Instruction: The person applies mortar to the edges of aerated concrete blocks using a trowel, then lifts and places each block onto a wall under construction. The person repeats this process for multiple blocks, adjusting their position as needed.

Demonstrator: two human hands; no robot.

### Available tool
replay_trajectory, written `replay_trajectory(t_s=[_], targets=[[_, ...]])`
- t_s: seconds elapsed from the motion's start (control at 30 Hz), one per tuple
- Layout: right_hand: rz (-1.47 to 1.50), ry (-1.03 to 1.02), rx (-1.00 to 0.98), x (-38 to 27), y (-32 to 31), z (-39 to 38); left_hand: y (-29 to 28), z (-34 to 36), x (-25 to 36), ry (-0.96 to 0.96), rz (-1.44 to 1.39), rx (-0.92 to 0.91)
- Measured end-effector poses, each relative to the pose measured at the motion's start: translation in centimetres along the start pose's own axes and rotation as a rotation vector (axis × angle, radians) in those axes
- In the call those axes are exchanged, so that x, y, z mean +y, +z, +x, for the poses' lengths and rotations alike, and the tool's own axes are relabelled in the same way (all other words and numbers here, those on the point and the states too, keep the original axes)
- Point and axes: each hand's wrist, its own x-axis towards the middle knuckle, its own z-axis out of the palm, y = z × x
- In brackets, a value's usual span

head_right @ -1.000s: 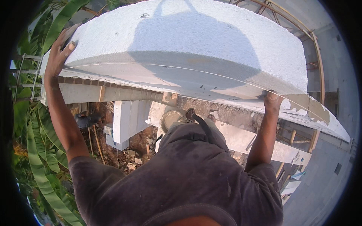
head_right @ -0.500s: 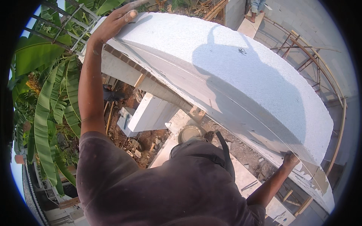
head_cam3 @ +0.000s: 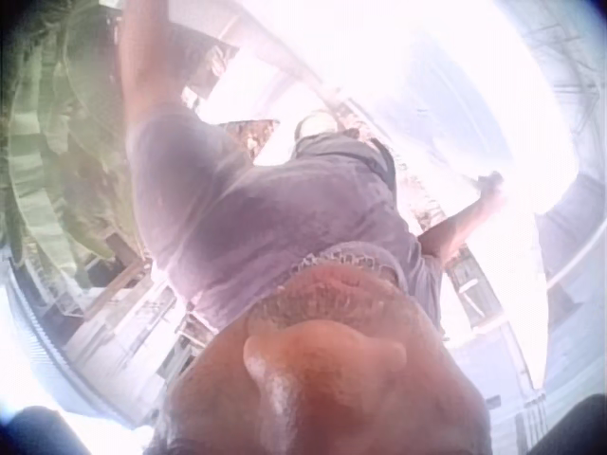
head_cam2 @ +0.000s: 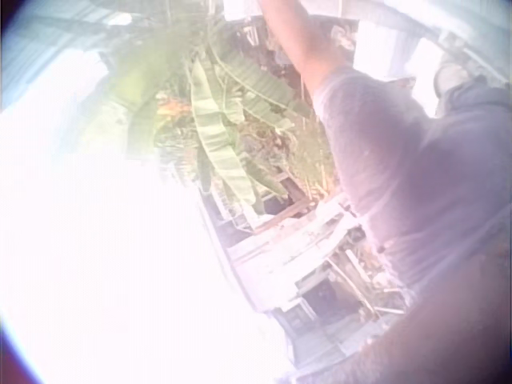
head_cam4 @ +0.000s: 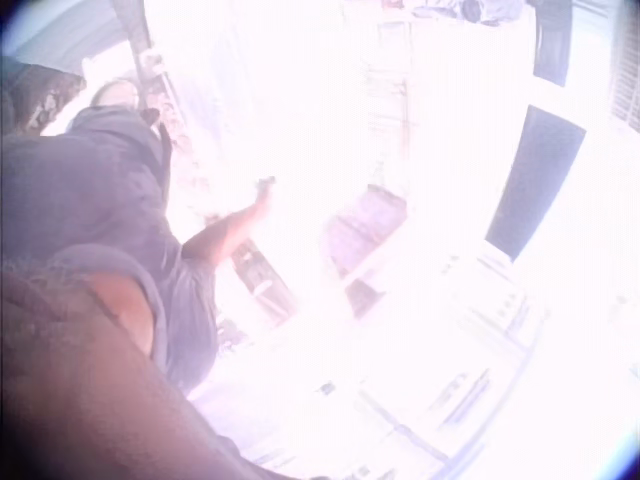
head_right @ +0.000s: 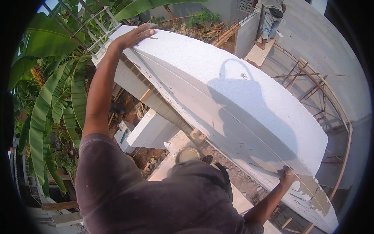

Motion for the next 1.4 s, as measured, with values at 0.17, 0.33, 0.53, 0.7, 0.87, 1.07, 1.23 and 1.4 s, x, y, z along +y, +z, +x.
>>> replay_trajectory(t_s=[0.17,0.33,0.53,0.7,0.87,1.07,1.23,1.4], targets=[[0.511,-0.03,-0.089,-11.5,0.3,-0.9,0.0,0.8,-4.5,0.027,-0.138,-0.088],[0.59,-0.167,0.589,-15.4,-3.3,2.7,-1.0,1.4,-4.8,0.047,-0.14,-0.149],[0.706,0.09,0.259,-19.1,7.5,1.4,-0.4,1.7,-3.9,0.051,-0.141,-0.134],[0.667,-0.091,0.136,-15.2,4.9,3.6,0.0,1.7,-5.1,0.023,-0.188,-0.094],[0.802,-0.252,0.399,-19.3,4.3,3.9,0.1,1.6,-4.9,0.03,-0.203,-0.079],[0.783,0.011,0.237,-19.5,7.3,2.1,0.0,1.6,-4.3,0.017,-0.221,-0.082],[0.748,-0.242,0.234,-18.1,3.7,5.3,-0.3,1.9,-3.9,0.008,-0.258,-0.087],[0.713,0.024,0.118,-18.8,6.8,3.0,0.1,1.2,-4.0,-0.003,-0.274,-0.101]])
